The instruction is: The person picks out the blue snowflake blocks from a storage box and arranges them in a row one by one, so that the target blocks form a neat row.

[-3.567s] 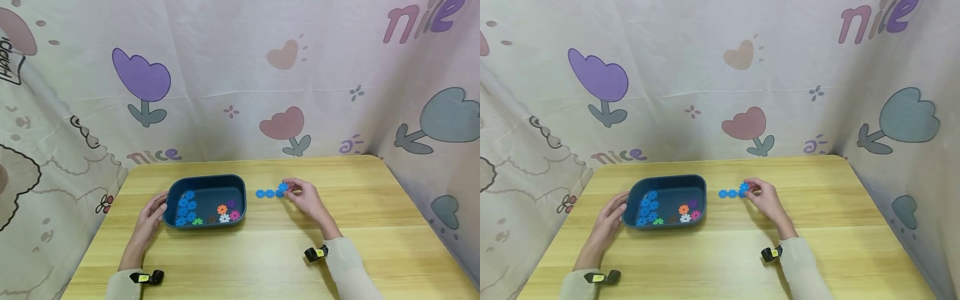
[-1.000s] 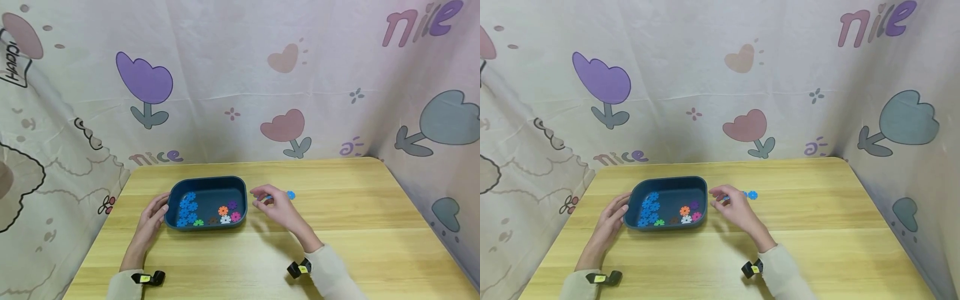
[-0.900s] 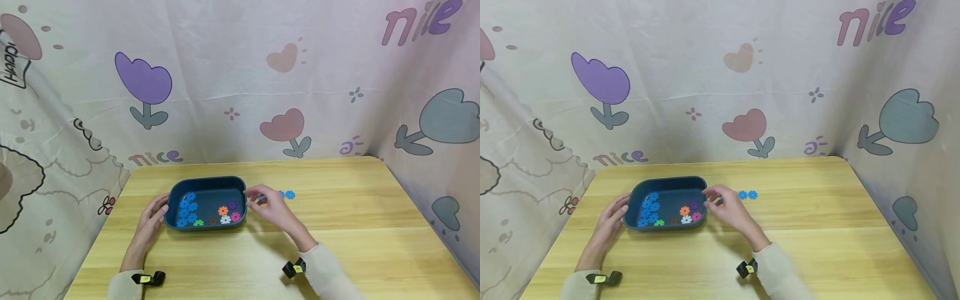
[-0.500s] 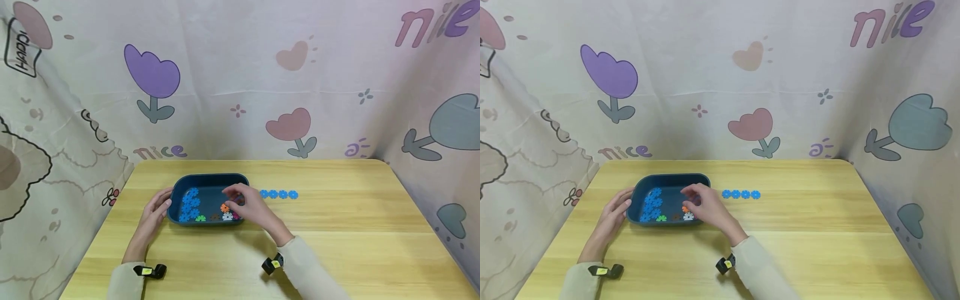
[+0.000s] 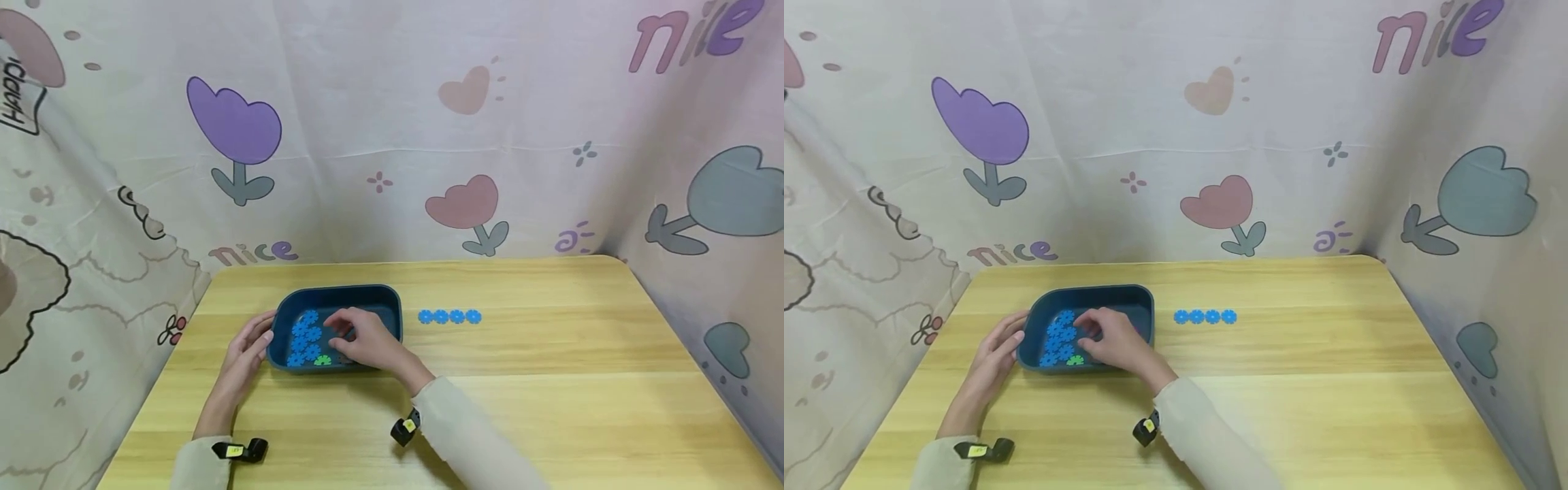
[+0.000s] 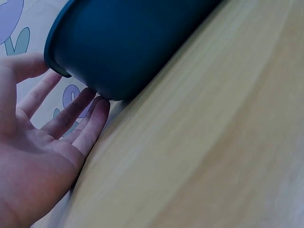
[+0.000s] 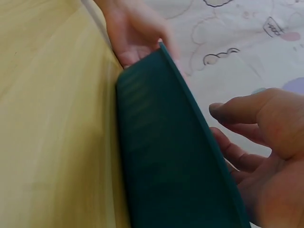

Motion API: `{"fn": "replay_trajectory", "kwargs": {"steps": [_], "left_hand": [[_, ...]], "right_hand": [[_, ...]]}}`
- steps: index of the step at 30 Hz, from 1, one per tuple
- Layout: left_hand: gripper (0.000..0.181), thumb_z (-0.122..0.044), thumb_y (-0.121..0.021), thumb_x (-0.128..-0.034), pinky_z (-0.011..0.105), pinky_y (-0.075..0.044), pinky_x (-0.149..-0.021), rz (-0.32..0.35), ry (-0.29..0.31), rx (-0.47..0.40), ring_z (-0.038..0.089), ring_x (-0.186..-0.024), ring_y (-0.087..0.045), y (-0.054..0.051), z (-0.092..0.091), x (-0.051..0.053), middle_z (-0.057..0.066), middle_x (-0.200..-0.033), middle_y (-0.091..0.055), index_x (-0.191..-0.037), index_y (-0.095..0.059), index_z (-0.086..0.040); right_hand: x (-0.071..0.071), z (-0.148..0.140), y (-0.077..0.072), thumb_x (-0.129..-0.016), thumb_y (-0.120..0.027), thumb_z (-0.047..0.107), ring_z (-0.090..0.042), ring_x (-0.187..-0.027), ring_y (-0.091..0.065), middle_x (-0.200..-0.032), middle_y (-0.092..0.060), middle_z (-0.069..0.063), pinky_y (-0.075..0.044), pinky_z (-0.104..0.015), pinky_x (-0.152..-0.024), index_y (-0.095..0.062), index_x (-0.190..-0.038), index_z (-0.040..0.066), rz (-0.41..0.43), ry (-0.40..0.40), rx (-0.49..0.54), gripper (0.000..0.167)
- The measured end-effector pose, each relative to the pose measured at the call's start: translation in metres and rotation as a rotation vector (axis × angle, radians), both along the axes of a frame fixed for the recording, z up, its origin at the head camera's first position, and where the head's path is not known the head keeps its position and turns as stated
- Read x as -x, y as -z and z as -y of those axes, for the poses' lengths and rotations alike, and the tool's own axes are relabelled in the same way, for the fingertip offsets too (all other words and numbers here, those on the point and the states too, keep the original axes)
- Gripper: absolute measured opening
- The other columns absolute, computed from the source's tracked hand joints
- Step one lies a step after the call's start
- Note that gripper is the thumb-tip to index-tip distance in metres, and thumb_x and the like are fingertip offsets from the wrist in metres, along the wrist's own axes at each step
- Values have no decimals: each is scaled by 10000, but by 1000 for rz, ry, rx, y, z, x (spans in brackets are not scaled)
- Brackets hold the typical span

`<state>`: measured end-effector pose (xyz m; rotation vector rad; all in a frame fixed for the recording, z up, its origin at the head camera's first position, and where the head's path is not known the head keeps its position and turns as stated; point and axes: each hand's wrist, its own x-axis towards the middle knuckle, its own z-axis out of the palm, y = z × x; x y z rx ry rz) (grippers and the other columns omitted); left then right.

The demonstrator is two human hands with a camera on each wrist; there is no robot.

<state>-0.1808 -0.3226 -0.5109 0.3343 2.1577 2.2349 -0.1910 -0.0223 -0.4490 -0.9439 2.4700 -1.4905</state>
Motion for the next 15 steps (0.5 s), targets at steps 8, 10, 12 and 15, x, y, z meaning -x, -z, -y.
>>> {"fn": "replay_trajectory", "kwargs": {"steps": [8,10,12,15], "left_hand": [[475,-112,-446,-1109,219,-489,-988,10,7,0,126,-1312,-511,1,-5,-1,42,-1494,-486,-1564,-361,-8],[474,-109,-444,-1109,212,-488,-984,11,6,4,117,-1311,-511,1,-4,-1,38,-1495,-484,-1564,-359,-6],[471,-98,-441,-1108,206,-489,-979,9,6,-2,113,-1307,-514,0,-3,-1,37,-1491,-487,-1562,-360,-2],[467,-81,-432,-1107,202,-483,-985,-3,15,-12,106,-1304,-515,0,-2,0,39,-1482,-494,-1559,-356,8]], "right_hand": [[9,23,8,-962,-730,88,-27,-903,-593,-1070,-686,-34,-503,-152,-805,-698,-1225,68,51,-16,-93,265],[12,31,11,-961,-731,80,-30,-891,-585,-1058,-684,-32,-497,-145,-804,-699,-1224,52,60,-15,-119,267],[15,37,13,-957,-735,77,-29,-882,-580,-1042,-682,-20,-493,-140,-802,-704,-1213,53,54,-16,-151,259],[18,45,13,-951,-744,85,-43,-895,-593,-1046,-690,-18,-488,-138,-807,-711,-1204,64,38,-23,-209,255]]}}
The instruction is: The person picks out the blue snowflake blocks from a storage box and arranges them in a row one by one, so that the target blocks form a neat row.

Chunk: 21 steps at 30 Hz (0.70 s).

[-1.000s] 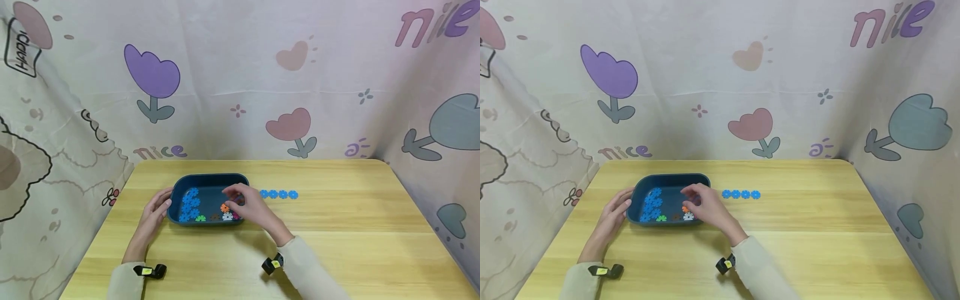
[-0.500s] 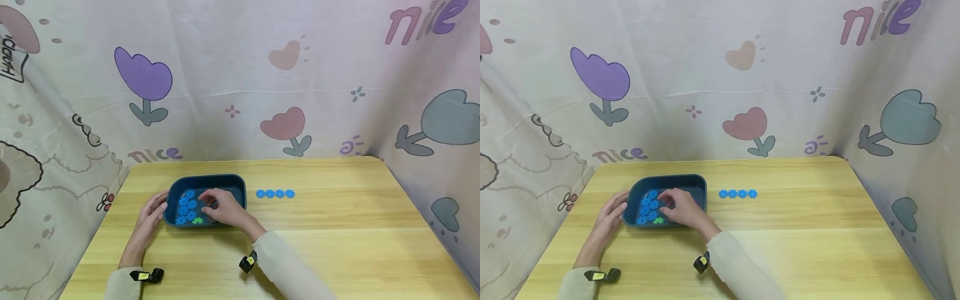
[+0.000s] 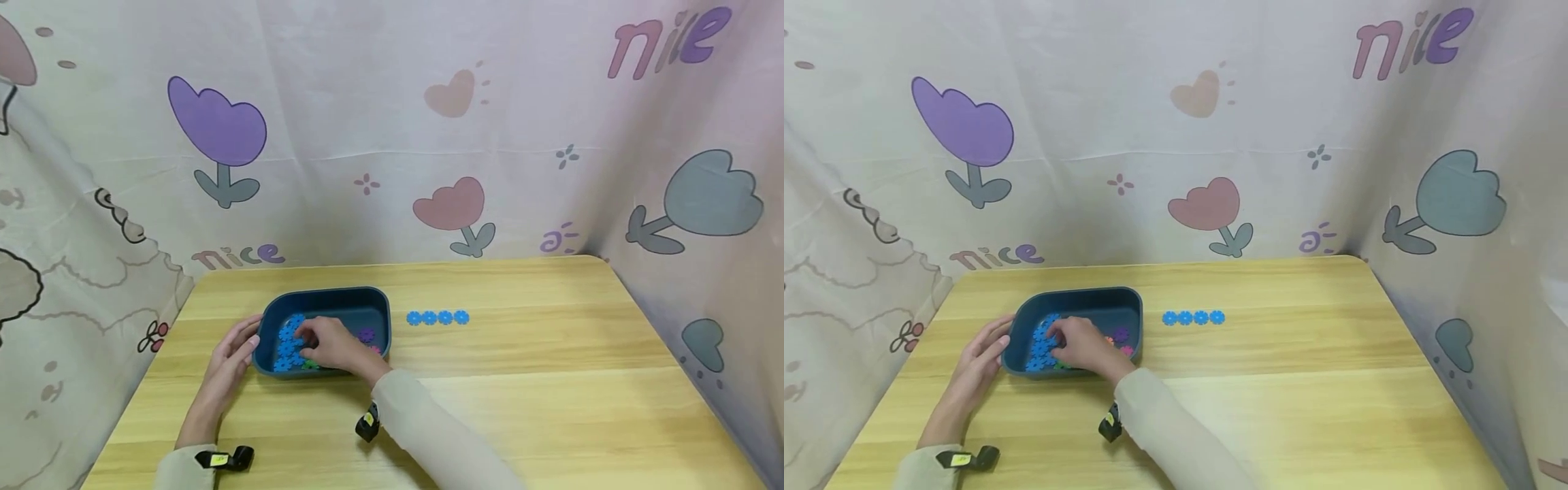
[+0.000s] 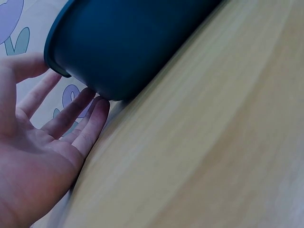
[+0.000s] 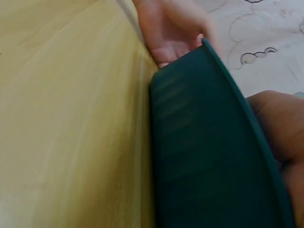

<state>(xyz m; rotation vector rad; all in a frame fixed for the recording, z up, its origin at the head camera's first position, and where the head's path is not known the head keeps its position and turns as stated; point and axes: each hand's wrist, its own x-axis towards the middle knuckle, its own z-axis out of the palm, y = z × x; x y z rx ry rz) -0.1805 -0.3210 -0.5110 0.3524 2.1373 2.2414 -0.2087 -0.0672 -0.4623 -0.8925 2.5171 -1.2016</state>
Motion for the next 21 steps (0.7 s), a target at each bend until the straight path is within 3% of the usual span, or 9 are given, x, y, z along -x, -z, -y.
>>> {"fn": "replay_trajectory", "kwargs": {"steps": [9,21], "left_hand": [[457,-48,-420,-1103,204,-485,-982,-20,18,-30,102,-1293,-529,0,3,0,54,-1465,-506,-1547,-353,40],[461,-40,-421,-1101,204,-496,-964,-22,26,-36,101,-1283,-540,-1,2,1,47,-1458,-517,-1544,-343,58]], "right_hand": [[8,14,3,-937,-764,112,-43,-918,-599,-1061,-697,13,-484,-146,-820,-744,-1196,111,-77,-65,-190,259],[13,21,9,-913,-809,200,-34,-892,-554,-1028,-686,64,-476,-139,-808,-776,-1129,159,-122,-74,-292,222]]}}
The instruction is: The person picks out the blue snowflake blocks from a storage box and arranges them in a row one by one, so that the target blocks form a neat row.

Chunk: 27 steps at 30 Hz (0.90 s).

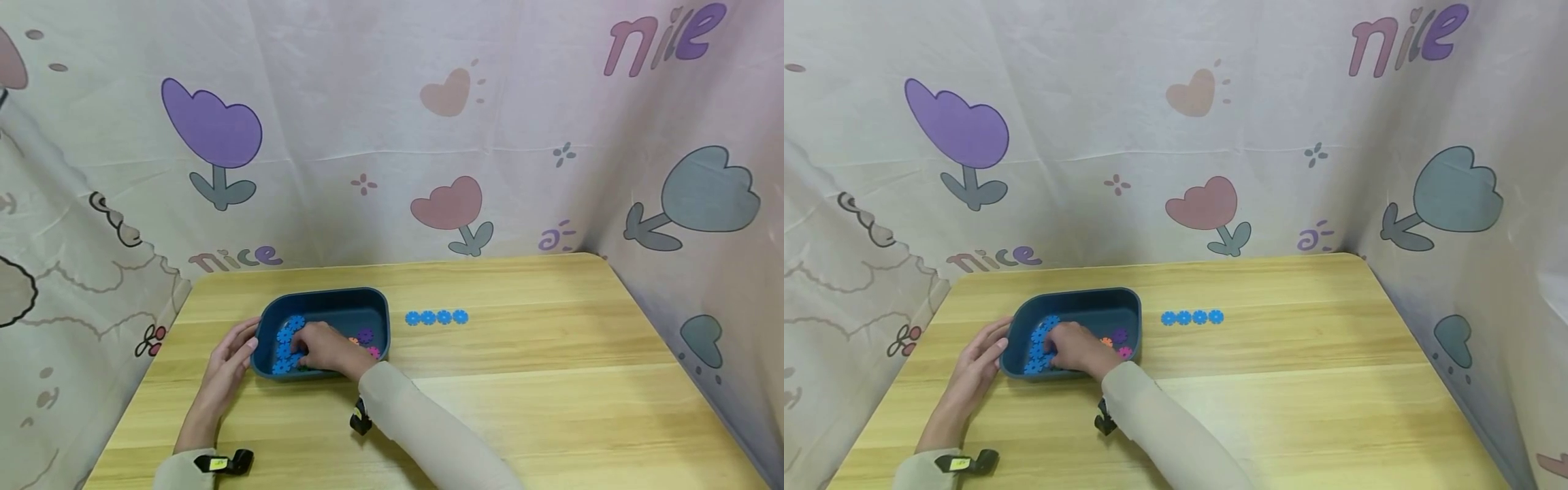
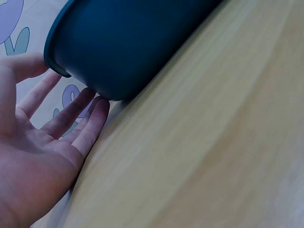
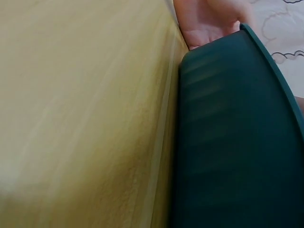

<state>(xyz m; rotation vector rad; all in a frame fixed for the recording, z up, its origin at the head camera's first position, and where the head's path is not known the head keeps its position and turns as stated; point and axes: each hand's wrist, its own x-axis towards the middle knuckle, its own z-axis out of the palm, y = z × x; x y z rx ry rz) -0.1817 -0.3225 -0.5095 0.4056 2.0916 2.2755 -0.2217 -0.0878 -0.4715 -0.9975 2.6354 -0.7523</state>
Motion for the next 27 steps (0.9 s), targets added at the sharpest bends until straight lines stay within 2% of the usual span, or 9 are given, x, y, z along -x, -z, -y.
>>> {"fn": "replay_trajectory", "kwargs": {"steps": [4,11,17,21,27], "left_hand": [[458,-42,-424,-1100,203,-496,-962,5,-10,8,99,-1280,-541,1,1,0,42,-1460,-522,-1544,-353,50],[459,-59,-429,-1103,201,-497,-954,15,-29,23,97,-1277,-541,1,1,-4,40,-1463,-520,-1547,-358,37],[463,-66,-431,-1104,207,-495,-961,17,-34,26,112,-1286,-534,0,0,-5,24,-1460,-530,-1551,-359,31],[467,-89,-435,-1107,211,-484,-984,33,-44,40,116,-1303,-522,0,0,-5,41,-1475,-513,-1556,-358,16],[466,-95,-436,-1108,215,-480,-996,33,-41,40,116,-1310,-512,-1,0,-1,72,-1488,-489,-1554,-360,16]], "right_hand": [[0,1,-2,-913,-810,201,-39,-875,-542,-998,-668,64,-470,-141,-784,-772,-1103,154,5,-3,-14,199],[-2,2,-3,-924,-797,195,-44,-881,-550,-1035,-676,42,-482,-145,-787,-757,-1148,130,36,-4,-26,237],[-3,1,-3,-918,-804,192,-41,-873,-525,-1007,-637,51,-467,-142,-762,-734,-1100,137,43,1,-22,202],[-3,-1,-3,-929,-785,141,-66,-819,-517,-929,-596,54,-454,-158,-716,-677,-1082,141,56,6,30,187],[-2,-7,-5,-978,-683,51,-79,-732,-519,-834,-571,55,-444,-173,-664,-643,-1055,132,96,26,151,119]]}}
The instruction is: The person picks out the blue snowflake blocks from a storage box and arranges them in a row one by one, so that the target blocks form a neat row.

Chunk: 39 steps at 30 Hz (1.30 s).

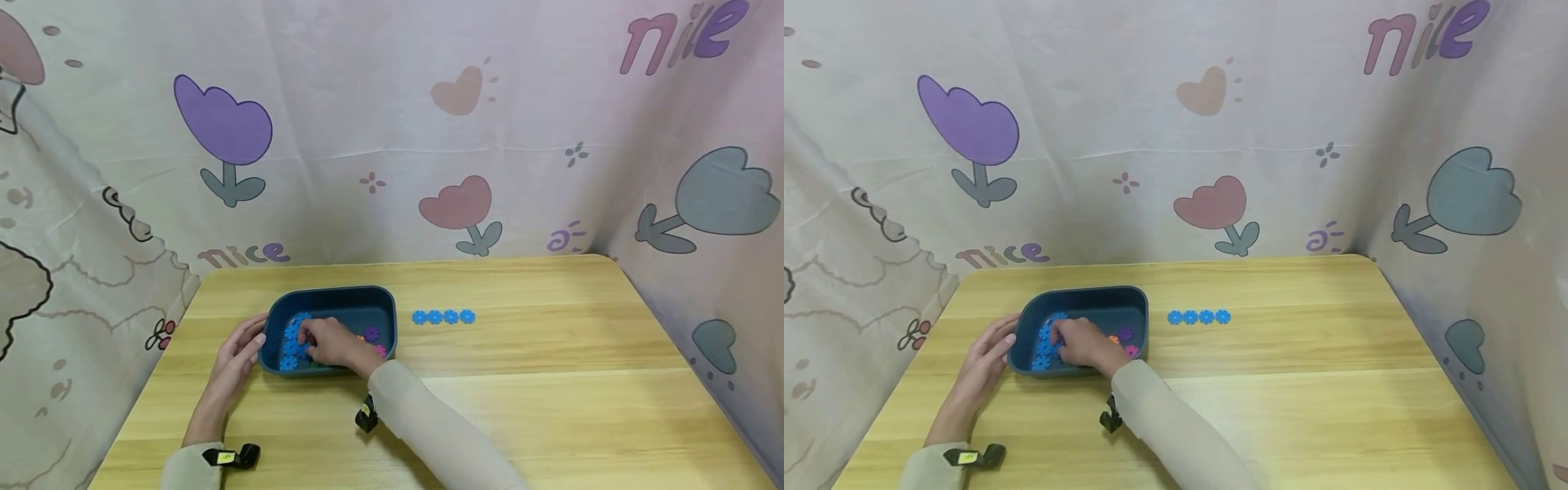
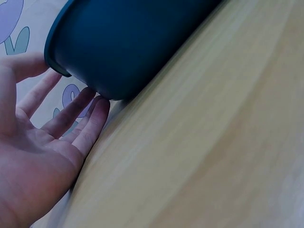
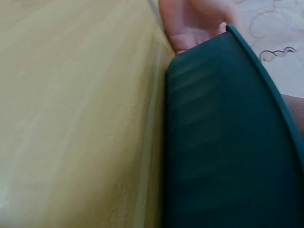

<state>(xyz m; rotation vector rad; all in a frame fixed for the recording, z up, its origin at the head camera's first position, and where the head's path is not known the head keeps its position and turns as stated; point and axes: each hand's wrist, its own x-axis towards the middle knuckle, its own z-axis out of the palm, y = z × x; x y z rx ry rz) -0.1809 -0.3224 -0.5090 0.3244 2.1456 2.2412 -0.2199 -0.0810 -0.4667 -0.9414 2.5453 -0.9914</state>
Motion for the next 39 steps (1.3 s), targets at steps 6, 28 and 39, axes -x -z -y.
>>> {"fn": "replay_trajectory", "kwargs": {"steps": [6,28,39], "left_hand": [[466,-98,-441,-1107,217,-493,-973,0,-5,6,122,-1297,-518,-2,-1,0,53,-1473,-504,-1552,-364,16],[465,-106,-458,-1105,218,-507,-954,3,-26,20,116,-1279,-529,1,0,-2,32,-1459,-515,-1549,-378,8],[456,-101,-453,-1107,206,-481,-966,-16,-17,19,128,-1326,-497,1,-1,-2,100,-1507,-483,-1542,-385,17]], "right_hand": [[-2,-9,-8,-998,-663,52,-73,-754,-533,-870,-568,48,-456,-177,-687,-646,-1098,98,57,57,135,112],[-21,-72,-34,-1017,-638,63,-13,-777,-639,-969,-686,9,-546,-178,-719,-653,-1220,106,-39,60,345,209],[-34,-116,-42,-990,-667,44,-92,-852,-669,-1031,-705,-8,-569,-278,-745,-655,-1259,64,-98,119,377,270]]}}
